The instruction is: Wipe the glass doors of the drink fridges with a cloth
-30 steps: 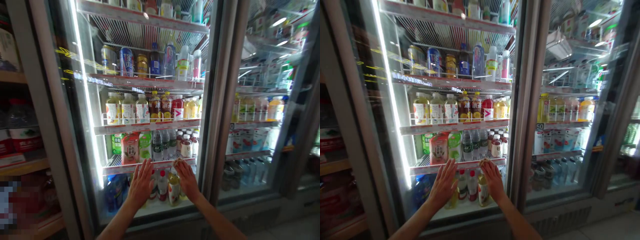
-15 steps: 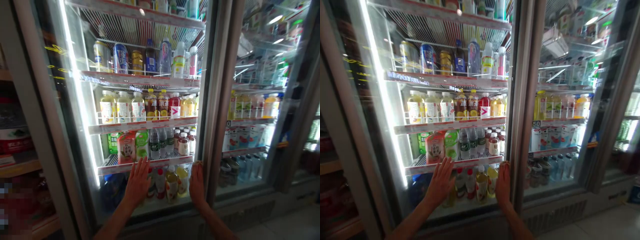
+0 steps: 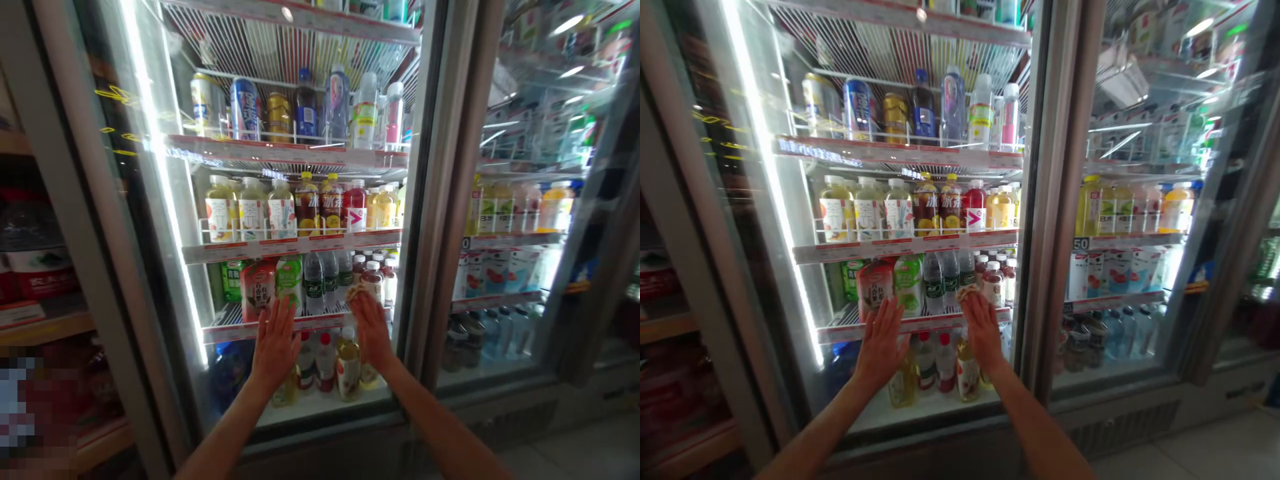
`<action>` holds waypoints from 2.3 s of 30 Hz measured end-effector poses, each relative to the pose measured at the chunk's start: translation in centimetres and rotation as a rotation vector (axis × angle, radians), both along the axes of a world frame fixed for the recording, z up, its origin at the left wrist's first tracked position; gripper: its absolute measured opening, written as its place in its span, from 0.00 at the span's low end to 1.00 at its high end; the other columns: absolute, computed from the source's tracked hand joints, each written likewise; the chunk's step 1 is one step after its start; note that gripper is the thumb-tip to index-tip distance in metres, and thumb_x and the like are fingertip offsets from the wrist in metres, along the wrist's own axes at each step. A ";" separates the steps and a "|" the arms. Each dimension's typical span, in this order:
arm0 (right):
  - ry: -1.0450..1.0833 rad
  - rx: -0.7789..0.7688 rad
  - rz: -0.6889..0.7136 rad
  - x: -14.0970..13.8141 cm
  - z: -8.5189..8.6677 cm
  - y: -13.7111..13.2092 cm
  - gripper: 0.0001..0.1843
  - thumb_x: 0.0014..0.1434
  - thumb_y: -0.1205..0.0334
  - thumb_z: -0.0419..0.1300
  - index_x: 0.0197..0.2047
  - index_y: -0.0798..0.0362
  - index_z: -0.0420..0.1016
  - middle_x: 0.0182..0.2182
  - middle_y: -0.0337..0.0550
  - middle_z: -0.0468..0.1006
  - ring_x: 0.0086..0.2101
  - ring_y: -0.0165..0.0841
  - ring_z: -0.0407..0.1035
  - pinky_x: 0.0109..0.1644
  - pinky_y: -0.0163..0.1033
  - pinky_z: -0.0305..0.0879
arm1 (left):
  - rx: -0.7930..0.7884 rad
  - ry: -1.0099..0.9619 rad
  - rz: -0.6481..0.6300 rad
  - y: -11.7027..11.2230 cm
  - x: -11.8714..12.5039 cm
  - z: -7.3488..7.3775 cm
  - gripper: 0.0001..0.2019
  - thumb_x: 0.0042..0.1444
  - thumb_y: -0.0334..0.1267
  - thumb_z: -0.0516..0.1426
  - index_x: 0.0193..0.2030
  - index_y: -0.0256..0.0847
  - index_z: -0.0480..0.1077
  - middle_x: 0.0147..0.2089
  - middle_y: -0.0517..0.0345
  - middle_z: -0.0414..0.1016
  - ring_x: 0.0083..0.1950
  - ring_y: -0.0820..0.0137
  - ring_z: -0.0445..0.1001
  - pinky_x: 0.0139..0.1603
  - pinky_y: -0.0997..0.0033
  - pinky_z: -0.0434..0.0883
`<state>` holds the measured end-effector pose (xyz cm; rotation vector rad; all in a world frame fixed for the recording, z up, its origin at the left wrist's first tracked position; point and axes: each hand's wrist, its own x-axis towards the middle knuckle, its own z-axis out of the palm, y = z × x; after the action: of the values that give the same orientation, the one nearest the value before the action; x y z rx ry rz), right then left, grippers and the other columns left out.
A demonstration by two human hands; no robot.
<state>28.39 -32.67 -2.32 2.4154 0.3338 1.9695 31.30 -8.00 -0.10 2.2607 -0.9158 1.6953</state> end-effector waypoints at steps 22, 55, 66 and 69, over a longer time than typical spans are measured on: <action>-0.101 0.151 0.057 1.1 4.1 2.9 0.35 0.60 0.73 0.43 0.69 0.48 0.42 0.68 0.46 0.48 0.66 0.42 0.43 0.65 0.56 0.53 | -0.066 0.018 0.055 0.8 0.8 -0.5 0.36 0.58 0.34 0.50 0.70 0.38 0.35 0.69 0.46 0.47 0.71 0.60 0.42 0.69 0.50 0.46; -0.173 0.063 0.000 1.8 9.2 -0.4 0.34 0.61 0.72 0.45 0.69 0.48 0.42 0.65 0.49 0.55 0.65 0.42 0.46 0.64 0.56 0.53 | -0.125 -0.047 0.035 -0.5 2.5 6.4 0.36 0.59 0.39 0.51 0.70 0.40 0.35 0.71 0.47 0.43 0.71 0.59 0.40 0.69 0.51 0.43; -0.105 -0.134 0.079 2.1 9.9 2.1 0.32 0.59 0.73 0.45 0.66 0.48 0.52 0.62 0.46 0.62 0.65 0.38 0.46 0.66 0.52 0.51 | -0.121 -0.077 0.045 -0.3 2.5 6.5 0.35 0.59 0.39 0.51 0.69 0.37 0.38 0.70 0.45 0.45 0.72 0.62 0.38 0.70 0.54 0.41; -0.163 -0.011 0.004 1.9 11.0 -0.5 0.31 0.60 0.72 0.46 0.66 0.49 0.52 0.63 0.48 0.60 0.65 0.38 0.47 0.65 0.53 0.50 | -0.106 -0.090 0.031 -0.1 2.4 6.6 0.35 0.59 0.38 0.51 0.69 0.37 0.38 0.70 0.45 0.46 0.72 0.62 0.38 0.70 0.54 0.42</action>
<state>30.29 -33.16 8.66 2.2296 0.3451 2.1421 33.69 -8.12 6.53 2.1575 -0.7913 1.8267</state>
